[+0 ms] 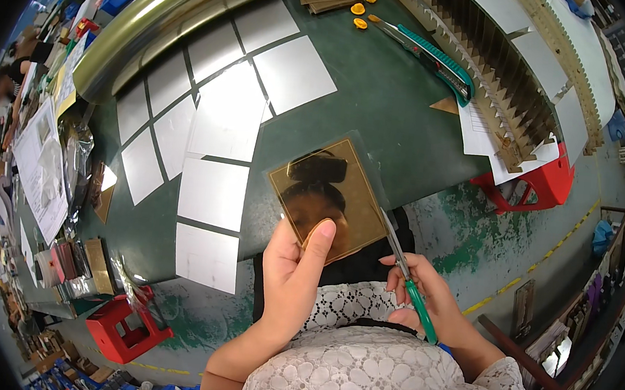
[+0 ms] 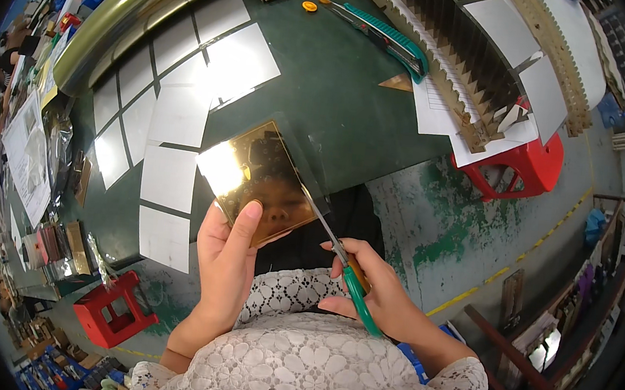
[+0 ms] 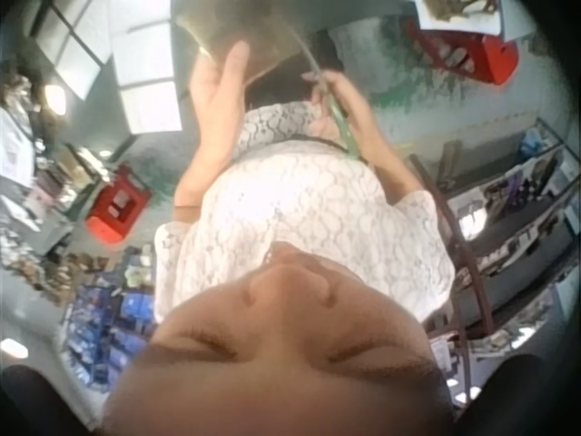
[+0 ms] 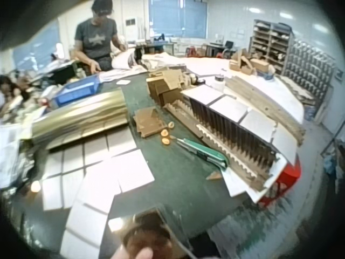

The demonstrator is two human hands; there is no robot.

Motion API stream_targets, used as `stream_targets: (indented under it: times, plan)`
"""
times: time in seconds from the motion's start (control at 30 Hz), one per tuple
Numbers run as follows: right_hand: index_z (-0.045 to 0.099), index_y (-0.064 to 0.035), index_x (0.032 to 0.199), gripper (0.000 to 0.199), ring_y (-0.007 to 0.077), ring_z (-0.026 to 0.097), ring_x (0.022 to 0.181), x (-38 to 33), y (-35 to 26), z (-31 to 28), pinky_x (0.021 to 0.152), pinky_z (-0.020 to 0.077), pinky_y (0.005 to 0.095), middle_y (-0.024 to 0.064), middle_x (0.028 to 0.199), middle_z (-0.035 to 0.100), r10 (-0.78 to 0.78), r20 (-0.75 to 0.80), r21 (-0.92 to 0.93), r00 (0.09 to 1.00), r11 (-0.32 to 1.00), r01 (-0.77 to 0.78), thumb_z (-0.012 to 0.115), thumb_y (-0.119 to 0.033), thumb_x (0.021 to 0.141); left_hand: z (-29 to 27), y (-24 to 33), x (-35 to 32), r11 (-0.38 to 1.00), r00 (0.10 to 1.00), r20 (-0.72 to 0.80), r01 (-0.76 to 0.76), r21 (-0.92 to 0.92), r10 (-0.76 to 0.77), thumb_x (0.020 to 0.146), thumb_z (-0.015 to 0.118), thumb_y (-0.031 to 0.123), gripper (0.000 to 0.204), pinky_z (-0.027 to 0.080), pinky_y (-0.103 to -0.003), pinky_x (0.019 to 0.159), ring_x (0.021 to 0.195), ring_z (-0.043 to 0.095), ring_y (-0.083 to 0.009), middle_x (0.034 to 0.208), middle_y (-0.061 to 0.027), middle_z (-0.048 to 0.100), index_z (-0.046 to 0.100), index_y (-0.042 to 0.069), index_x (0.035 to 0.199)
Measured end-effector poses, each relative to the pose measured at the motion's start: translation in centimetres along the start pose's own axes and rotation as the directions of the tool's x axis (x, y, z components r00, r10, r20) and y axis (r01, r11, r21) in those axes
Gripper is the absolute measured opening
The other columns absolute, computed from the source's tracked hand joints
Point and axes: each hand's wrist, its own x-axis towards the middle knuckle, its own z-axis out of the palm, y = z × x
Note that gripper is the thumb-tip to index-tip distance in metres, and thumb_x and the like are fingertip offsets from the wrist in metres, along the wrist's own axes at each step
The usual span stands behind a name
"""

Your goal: The person uses a utility knife to score and separate a grid of white square sheets on a green workbench. They then use scissors to trim the edges of the white squares and a separate stack of gold-colored square sheets. The person handles the materials one at a time, cutting and stacking them on the table.

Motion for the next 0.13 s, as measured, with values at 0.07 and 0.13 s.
stream_targets:
  times: [0.07,0.13]
  plan:
    - [0.045,-0.0055,0.13,0.068,0.0063,0.044,0.071,0.0,0.03,0.02,0.066,0.0392,0.0211,-0.0003,0.094,0.05,0.001,0.0,0.006,1.0,1.0,-0.001,0.082,-0.015,0.074,0.04,-0.09,-0.02,1.0,1.0,-0.003,-0.006,-0.002,0.006,0.098,0.05,0.01,0.033,0.044,-0.03,0.096,0.112,0.055,-0.0144,0.123,-0.0086,0.057,0.046,0.0,0.13]
    - [0.045,-0.006,0.131,0.068,0.0063,0.044,0.071,0.0,0.27,0.05,0.066,0.0391,0.0211,-0.0003,0.093,0.05,-0.001,0.0,0.026,1.0,1.0,0.001,0.082,-0.015,0.074,0.06,-0.11,-0.03,1.0,1.0,-0.004,-0.005,0.027,0.005,0.098,0.05,0.01,0.035,0.044,-0.03,0.097,0.113,0.054,-0.0146,0.125,-0.0088,0.056,0.045,0.001,0.132]
